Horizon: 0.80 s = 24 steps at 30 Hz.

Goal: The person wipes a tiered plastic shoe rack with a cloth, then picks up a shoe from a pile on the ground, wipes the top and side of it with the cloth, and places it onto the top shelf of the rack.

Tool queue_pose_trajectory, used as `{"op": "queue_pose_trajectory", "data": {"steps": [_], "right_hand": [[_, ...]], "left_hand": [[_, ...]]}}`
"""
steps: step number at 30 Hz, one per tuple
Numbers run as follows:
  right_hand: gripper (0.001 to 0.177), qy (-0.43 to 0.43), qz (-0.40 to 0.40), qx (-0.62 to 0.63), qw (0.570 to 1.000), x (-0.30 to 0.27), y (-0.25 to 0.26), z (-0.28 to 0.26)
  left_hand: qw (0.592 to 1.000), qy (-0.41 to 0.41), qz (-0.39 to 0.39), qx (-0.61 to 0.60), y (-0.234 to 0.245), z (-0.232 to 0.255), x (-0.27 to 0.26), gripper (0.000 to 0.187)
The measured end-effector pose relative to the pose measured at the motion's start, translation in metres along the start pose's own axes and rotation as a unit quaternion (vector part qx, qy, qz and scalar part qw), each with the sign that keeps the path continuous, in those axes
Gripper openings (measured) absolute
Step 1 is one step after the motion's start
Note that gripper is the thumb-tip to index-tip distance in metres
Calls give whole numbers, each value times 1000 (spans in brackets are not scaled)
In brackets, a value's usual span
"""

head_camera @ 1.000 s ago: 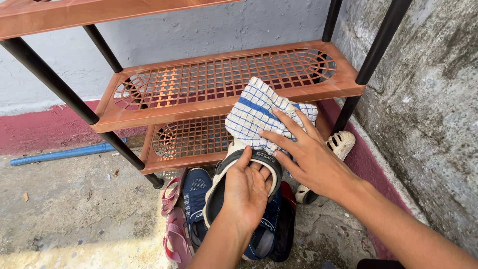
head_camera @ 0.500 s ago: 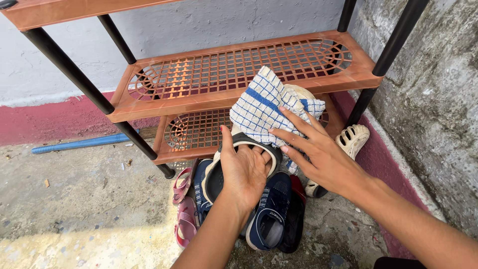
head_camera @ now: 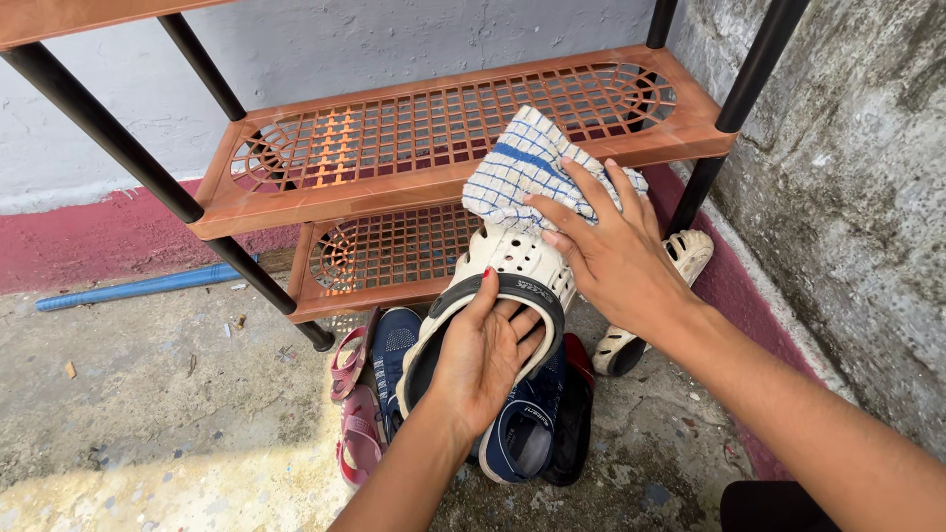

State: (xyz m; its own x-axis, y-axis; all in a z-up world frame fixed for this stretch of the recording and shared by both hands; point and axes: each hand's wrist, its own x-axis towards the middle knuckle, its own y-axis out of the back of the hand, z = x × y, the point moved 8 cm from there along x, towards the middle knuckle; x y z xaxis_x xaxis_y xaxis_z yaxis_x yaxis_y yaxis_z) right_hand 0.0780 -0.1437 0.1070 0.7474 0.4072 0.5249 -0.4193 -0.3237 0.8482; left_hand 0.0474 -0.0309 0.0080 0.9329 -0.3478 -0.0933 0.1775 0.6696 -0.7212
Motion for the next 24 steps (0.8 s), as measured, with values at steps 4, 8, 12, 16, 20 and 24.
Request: {"op": "queue_pose_trajectory", "data": {"steps": [4, 8, 12, 16, 20, 24], "right_hand": [[39, -14, 27, 137, 990, -2, 0, 8], [35, 28, -14, 191, 981, -15, -13, -19], [38, 20, -22, 269, 963, -26, -17, -34], [52, 38, 15, 128, 991, -14, -13, -11], [35, -71, 33, 170, 982, -13, -18, 20], [42, -4, 15, 226, 974, -19, -20, -20]], "left_hand": [[999, 20, 28, 23, 9, -6, 3, 58], [998, -11, 62, -20, 20, -4, 9, 31], [993, -18, 109, -31, 29, 1, 0, 15], [992, 7, 125, 31, 33, -5, -5, 16], [986, 28, 128, 107, 54, -25, -4, 15], [986, -21, 71, 147, 75, -38, 14, 14]]}}
